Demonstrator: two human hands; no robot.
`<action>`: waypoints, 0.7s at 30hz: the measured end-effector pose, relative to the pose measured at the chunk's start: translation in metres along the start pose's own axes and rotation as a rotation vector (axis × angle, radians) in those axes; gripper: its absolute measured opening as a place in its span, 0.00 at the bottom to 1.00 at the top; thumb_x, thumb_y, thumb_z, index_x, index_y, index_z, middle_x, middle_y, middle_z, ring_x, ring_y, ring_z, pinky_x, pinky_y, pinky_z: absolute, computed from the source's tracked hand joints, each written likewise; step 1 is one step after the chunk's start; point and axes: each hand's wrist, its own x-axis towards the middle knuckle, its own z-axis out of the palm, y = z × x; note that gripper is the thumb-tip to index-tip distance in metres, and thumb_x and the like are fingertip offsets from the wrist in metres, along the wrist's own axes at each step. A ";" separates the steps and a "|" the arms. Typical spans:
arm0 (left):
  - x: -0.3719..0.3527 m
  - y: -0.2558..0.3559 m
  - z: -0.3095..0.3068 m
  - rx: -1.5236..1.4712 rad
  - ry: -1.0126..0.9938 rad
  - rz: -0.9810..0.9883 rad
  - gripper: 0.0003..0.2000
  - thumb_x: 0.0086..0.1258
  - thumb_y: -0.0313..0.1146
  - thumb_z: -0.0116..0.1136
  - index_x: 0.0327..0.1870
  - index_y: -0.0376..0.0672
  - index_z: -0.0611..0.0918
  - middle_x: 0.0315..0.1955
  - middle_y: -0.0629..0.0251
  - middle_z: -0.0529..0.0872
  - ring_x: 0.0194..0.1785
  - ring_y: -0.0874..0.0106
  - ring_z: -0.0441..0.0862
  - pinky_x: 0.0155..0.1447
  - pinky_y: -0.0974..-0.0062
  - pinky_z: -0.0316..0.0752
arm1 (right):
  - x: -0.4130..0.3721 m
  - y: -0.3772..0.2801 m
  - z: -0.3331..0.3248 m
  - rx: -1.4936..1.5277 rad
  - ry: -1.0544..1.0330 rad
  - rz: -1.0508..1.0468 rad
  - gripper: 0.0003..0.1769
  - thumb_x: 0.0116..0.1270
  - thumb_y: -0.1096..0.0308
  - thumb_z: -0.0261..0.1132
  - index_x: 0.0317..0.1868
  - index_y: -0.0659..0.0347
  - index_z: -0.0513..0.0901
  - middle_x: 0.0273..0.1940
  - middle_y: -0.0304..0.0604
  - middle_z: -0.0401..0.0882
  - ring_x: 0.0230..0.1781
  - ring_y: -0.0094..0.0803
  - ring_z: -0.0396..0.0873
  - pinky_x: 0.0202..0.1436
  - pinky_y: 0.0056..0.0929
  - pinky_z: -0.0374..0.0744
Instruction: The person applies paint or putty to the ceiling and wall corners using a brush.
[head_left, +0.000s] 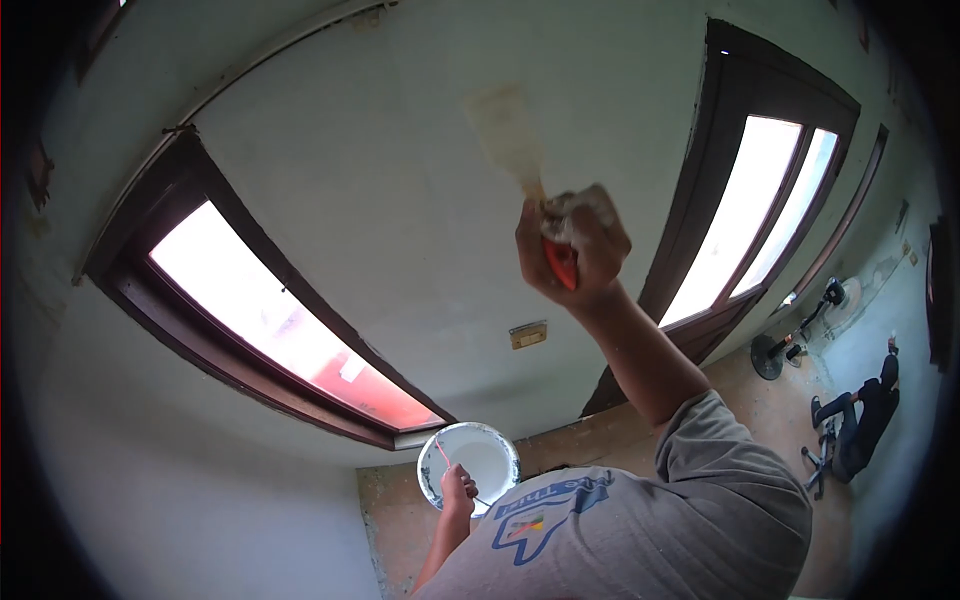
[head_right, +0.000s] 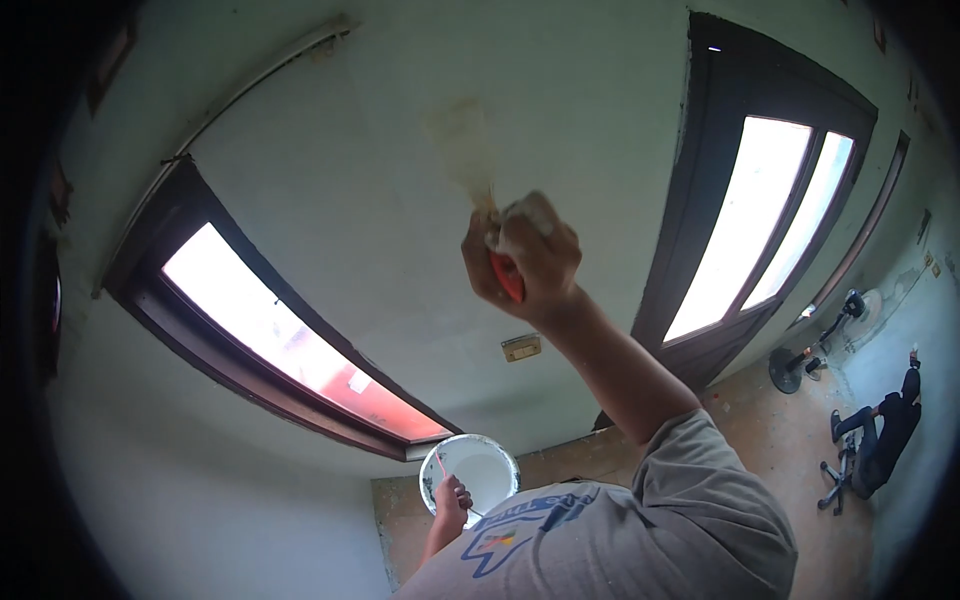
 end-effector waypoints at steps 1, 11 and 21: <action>-0.001 -0.008 -0.002 0.010 -0.015 0.008 0.10 0.61 0.28 0.48 0.22 0.53 0.63 0.13 0.80 0.55 0.11 0.82 0.50 0.17 0.77 0.44 | -0.034 -0.009 -0.018 -0.003 -0.112 0.066 0.18 0.53 0.85 0.69 0.24 0.58 0.67 0.24 0.42 0.72 0.16 0.28 0.71 0.15 0.24 0.66; -0.003 -0.009 -0.001 0.074 0.011 0.044 0.11 0.62 0.29 0.48 0.22 0.53 0.63 0.13 0.79 0.57 0.11 0.82 0.50 0.16 0.78 0.44 | -0.209 -0.080 -0.112 0.013 -0.528 0.438 0.17 0.52 0.83 0.71 0.25 0.59 0.70 0.28 0.44 0.74 0.17 0.35 0.76 0.19 0.28 0.73; 0.007 -0.022 -0.006 0.121 -0.058 -0.040 0.10 0.60 0.26 0.49 0.22 0.51 0.64 0.14 0.77 0.57 0.12 0.82 0.51 0.17 0.77 0.44 | -0.010 -0.032 -0.080 -0.059 -0.085 0.062 0.20 0.57 0.87 0.70 0.46 0.66 0.70 0.36 0.48 0.75 0.28 0.23 0.80 0.21 0.20 0.75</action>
